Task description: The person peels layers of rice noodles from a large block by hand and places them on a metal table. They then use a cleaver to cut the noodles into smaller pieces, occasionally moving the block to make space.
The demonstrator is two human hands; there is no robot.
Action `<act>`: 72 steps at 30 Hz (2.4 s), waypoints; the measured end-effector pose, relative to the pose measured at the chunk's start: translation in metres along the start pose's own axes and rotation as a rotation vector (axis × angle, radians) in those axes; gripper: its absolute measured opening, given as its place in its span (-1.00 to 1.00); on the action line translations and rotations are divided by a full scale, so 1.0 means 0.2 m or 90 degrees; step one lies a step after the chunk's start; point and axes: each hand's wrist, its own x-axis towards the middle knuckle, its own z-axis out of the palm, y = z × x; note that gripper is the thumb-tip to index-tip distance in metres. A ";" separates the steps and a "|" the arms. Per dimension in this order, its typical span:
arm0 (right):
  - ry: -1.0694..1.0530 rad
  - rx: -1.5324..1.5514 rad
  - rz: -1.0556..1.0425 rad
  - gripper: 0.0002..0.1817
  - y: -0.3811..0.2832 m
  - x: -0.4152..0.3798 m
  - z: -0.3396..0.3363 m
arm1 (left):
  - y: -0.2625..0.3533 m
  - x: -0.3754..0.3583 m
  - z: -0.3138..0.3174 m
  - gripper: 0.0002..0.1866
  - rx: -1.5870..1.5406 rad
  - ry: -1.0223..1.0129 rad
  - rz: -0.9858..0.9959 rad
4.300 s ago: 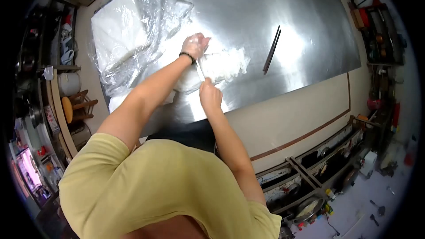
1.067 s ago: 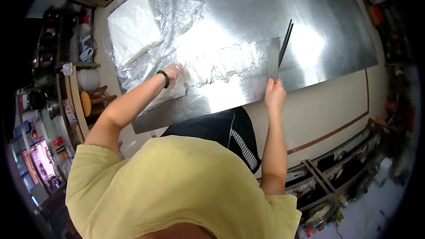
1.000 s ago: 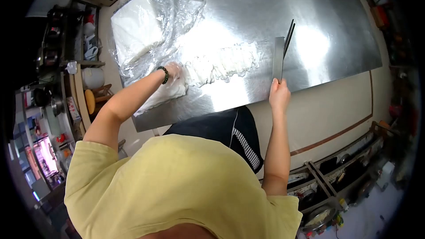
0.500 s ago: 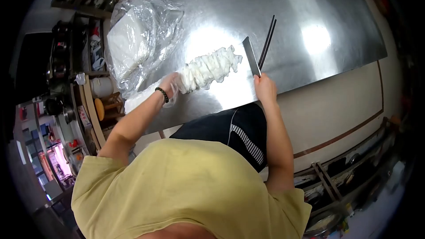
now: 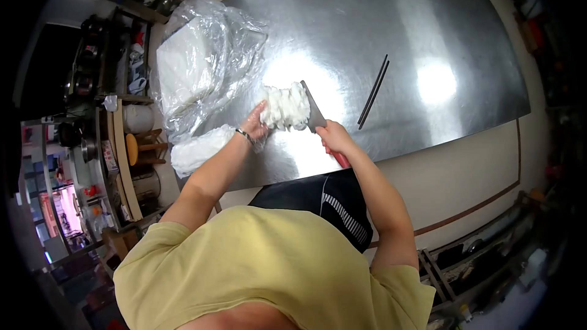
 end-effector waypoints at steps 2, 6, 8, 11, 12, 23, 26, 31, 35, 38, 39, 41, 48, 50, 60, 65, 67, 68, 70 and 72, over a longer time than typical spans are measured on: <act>0.010 0.016 -0.006 -0.73 -0.05 0.12 0.01 | 0.07 0.11 0.00 -0.50 -0.038 -0.005 0.016; 0.090 0.016 -0.069 -0.71 -0.22 0.32 0.01 | 0.33 0.20 0.12 -0.44 -0.033 -0.049 0.035; 0.133 -0.039 -0.051 -0.72 -0.30 0.36 -0.04 | 0.44 0.21 0.12 -0.49 0.130 0.003 0.061; 0.214 -0.137 0.004 -0.71 -0.33 0.38 -0.10 | 0.59 0.30 0.04 -0.57 0.393 0.138 -0.083; 0.235 -0.158 0.020 -0.69 -0.33 0.35 -0.12 | 0.62 0.27 0.05 -0.62 0.435 0.174 -0.075; 0.337 0.047 -0.002 -0.79 -0.09 -0.10 -0.26 | 1.01 -0.64 -0.42 -0.73 0.642 0.485 0.140; 0.303 0.081 0.047 -0.80 -0.04 -0.24 -0.19 | 0.99 -0.91 -0.94 -0.73 1.645 0.464 -0.115; 0.267 0.081 0.056 -0.78 0.02 -0.28 -0.09 | 0.67 -1.20 -1.14 -0.64 0.926 0.632 -0.085; 0.244 0.062 0.057 -0.77 -0.04 -0.28 -0.03 | 0.58 -1.21 -1.05 -0.63 0.897 0.817 0.040; 0.221 0.044 0.051 -0.77 -0.08 -0.27 0.01 | 0.60 -1.19 -1.11 -0.52 0.867 0.781 0.011; 0.218 0.033 0.047 -0.78 -0.10 -0.28 0.02 | 0.60 -1.18 -1.12 -0.46 0.860 0.732 -0.037; 0.219 0.022 0.051 -0.78 -0.12 -0.28 0.05 | 0.60 -1.19 -1.05 -0.41 0.717 0.702 -0.027; 0.189 0.058 0.062 -0.79 -0.05 -0.30 0.07 | 0.56 -1.15 -1.40 -0.58 0.818 0.753 0.071; 0.193 0.065 0.065 -0.78 -0.02 -0.30 0.07 | 0.58 -1.17 -1.41 -0.65 0.774 0.793 0.101; 0.184 0.040 0.068 -0.77 0.08 -0.30 0.07 | 0.61 -1.18 -0.91 -0.42 0.821 0.690 -0.014; 0.181 0.087 0.072 -0.77 0.11 -0.30 0.04 | 0.59 -1.23 -0.50 -0.46 1.061 0.730 0.059; 0.190 0.091 0.074 -0.77 0.14 -0.32 0.01 | 0.59 -1.27 -0.31 -0.47 1.047 0.670 0.135; 0.196 0.111 0.063 -0.77 0.17 -0.31 -0.01 | 0.58 -1.27 -0.27 -0.54 0.980 0.621 0.207; 0.199 0.129 0.051 -0.77 0.21 -0.31 -0.06 | 0.56 -1.28 -0.16 -0.58 0.801 0.481 0.304; 0.259 0.171 0.080 -0.78 0.25 -0.32 -0.10 | 0.56 -1.29 0.08 -0.62 0.618 0.346 0.389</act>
